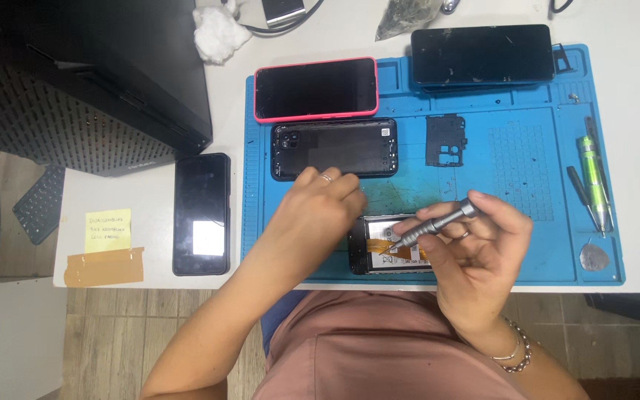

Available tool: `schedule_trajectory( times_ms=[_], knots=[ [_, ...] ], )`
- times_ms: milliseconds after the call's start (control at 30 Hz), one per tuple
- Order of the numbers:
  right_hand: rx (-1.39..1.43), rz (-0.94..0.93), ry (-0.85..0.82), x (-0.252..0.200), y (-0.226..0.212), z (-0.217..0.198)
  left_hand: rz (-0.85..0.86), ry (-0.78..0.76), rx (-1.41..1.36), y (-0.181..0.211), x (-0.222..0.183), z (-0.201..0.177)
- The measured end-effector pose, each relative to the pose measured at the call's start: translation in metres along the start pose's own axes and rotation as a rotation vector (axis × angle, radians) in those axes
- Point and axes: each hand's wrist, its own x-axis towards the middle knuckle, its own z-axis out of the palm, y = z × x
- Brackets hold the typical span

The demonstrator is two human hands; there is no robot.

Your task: The person uses a screwdriver to remove screws from the internal frame of a disassembled smartphone. They work on the motherboard area and the camera module, carefully unscrewing and placing the screws aside on the mat.

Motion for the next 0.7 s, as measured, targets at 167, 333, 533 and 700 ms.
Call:
schedule_trajectory(
  times_ms=[167,333,533,700],
  knots=[
    [-0.008,-0.002,0.008,0.0,-0.001,0.001,0.055,-0.022,0.139,0.001,0.011,-0.004],
    [0.002,-0.01,0.015,0.0,0.0,-0.001,0.028,-0.039,0.07,-0.003,0.013,-0.003],
    [0.017,-0.016,-0.02,0.001,-0.001,0.0,-0.119,-0.054,-0.43,-0.007,0.001,-0.009],
    [0.027,-0.002,0.007,0.0,0.002,0.0,-0.171,-0.038,-0.553,-0.008,-0.004,-0.005]
  ],
)
